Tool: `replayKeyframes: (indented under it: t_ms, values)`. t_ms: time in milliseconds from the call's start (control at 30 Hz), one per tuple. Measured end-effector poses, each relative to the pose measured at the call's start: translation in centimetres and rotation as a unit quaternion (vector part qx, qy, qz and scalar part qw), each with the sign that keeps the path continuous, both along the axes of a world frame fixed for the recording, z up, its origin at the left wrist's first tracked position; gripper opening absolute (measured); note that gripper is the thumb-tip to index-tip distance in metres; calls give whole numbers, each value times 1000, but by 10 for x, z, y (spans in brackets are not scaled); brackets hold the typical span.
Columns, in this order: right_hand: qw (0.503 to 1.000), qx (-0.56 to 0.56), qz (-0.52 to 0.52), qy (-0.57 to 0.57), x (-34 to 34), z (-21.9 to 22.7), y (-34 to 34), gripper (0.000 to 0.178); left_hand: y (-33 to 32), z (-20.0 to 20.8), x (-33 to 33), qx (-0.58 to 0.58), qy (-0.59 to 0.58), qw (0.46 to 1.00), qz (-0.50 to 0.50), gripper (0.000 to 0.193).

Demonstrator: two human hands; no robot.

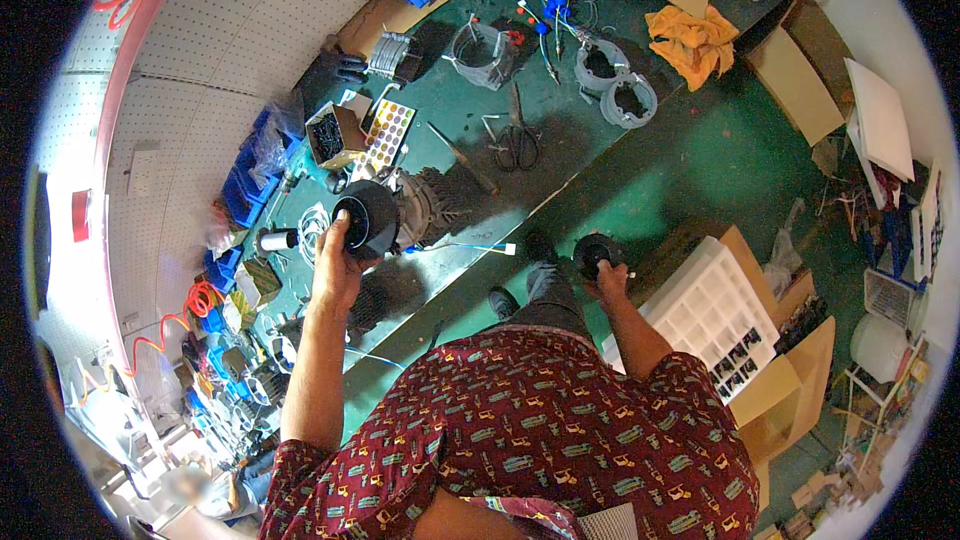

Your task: The person assembles small electronic devices at a workbench. They connect wires to circular housings, attach black cylindrical components, and place finished units into a box. The person also retrieves additional components from a nearby pallet.

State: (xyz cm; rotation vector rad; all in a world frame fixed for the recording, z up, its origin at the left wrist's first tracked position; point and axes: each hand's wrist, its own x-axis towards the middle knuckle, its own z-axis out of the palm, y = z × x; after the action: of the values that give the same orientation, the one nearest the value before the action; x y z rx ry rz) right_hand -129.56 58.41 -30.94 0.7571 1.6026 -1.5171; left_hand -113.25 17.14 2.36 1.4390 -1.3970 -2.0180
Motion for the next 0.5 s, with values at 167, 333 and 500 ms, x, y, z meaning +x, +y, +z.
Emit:
replayKeyframes:
  t_ms: [167, 333, 500]
  values:
    - [1000, 22, 5, -9, 2, 3, -11, 58, -3, -2, -3, 8, -9, 1000, -1, 57]
    - [999, 28, 6, -26, 2, 4, -14, 57, -7, -4, -5, 0, -24, 1000, -18, 60]
    - [999, 37, 26, 1, 5, -9, -9, 53, -4, -11, 0, -6, -42, 998, -46, 61]
